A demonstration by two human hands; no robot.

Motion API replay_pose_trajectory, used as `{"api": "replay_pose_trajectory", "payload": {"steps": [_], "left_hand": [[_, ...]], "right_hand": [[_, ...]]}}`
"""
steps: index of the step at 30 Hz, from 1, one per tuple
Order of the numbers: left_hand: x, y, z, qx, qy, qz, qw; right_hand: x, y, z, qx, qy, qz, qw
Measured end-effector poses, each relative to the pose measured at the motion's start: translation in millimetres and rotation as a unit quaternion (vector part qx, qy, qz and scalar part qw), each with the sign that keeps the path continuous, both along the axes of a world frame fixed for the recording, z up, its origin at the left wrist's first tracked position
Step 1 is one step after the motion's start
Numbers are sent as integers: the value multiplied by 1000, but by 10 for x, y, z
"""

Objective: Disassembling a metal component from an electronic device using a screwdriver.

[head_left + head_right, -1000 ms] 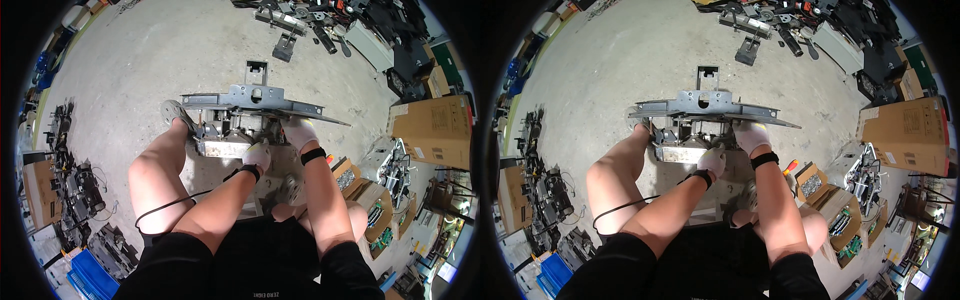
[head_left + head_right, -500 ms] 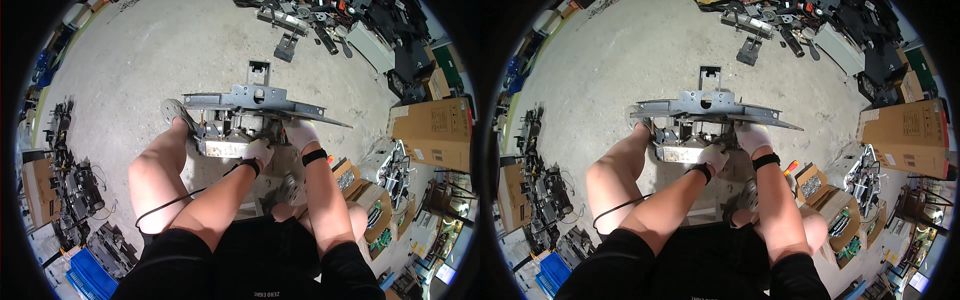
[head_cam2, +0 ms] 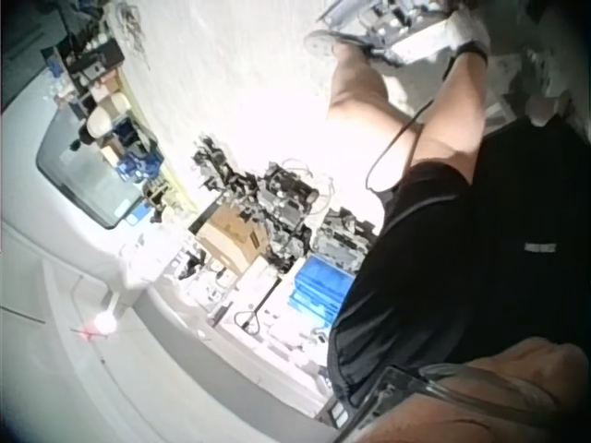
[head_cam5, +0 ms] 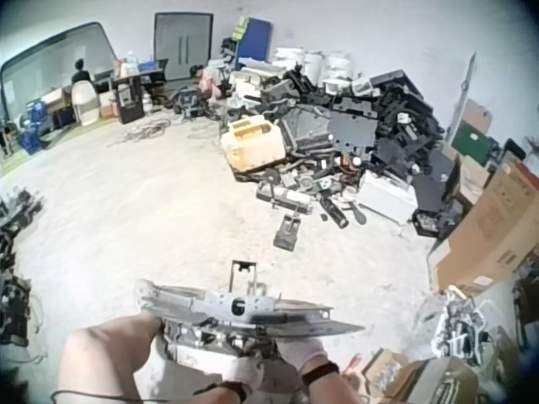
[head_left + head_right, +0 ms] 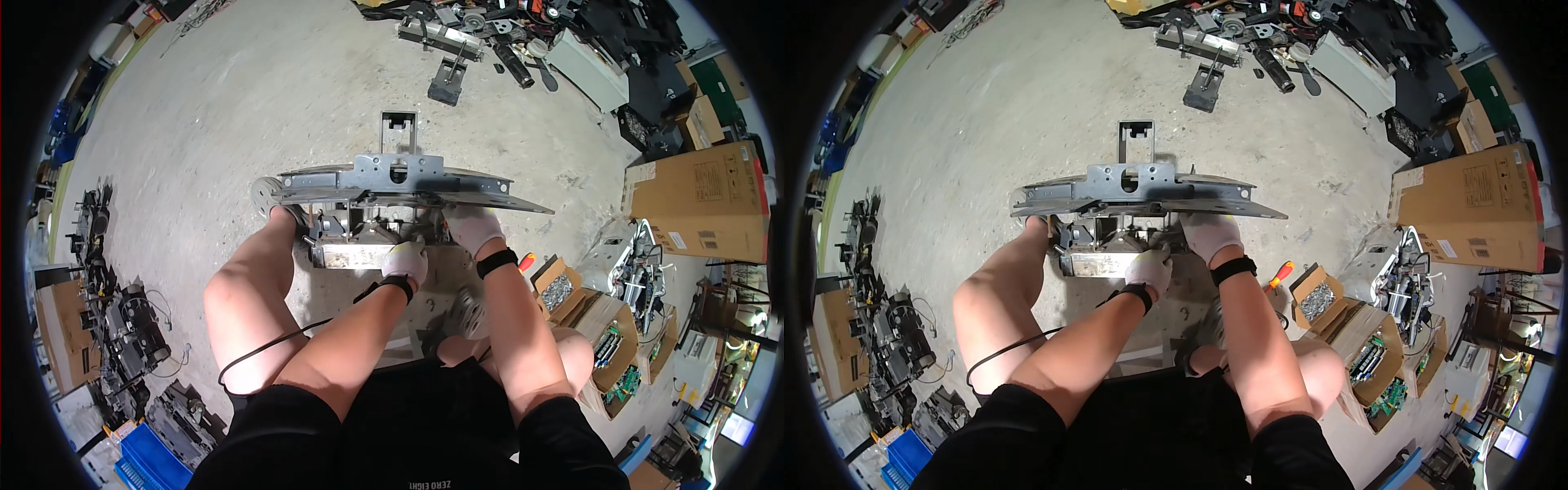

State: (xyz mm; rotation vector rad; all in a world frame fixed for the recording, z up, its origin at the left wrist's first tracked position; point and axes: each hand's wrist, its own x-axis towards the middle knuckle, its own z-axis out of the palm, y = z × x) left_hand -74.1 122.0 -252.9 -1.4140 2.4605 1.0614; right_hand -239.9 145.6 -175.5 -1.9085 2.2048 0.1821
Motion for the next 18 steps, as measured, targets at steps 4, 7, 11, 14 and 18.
{"api": "replay_pose_trajectory", "payload": {"steps": [4, 7, 11, 14, 18], "left_hand": [[-33, 60, 9, -19, -21, -19, 999], [-48, 90, -71, -35, -20, -32, 999], [-142, -68, -210, -19, -47, -61, 997], [-88, 4, -100, 1, 2, -18, 1000], [4, 25, -84, 8, 1, -5, 1000]], "right_hand": [[-23, 80, -22, -58, 13, 13, 998], [-56, 73, -84, -37, -17, 0, 999], [-69, 38, -141, -34, -25, 3, 999], [-103, 35, -212, -103, 11, 23, 994], [-32, -63, -53, -27, -2, -15, 1000]]}}
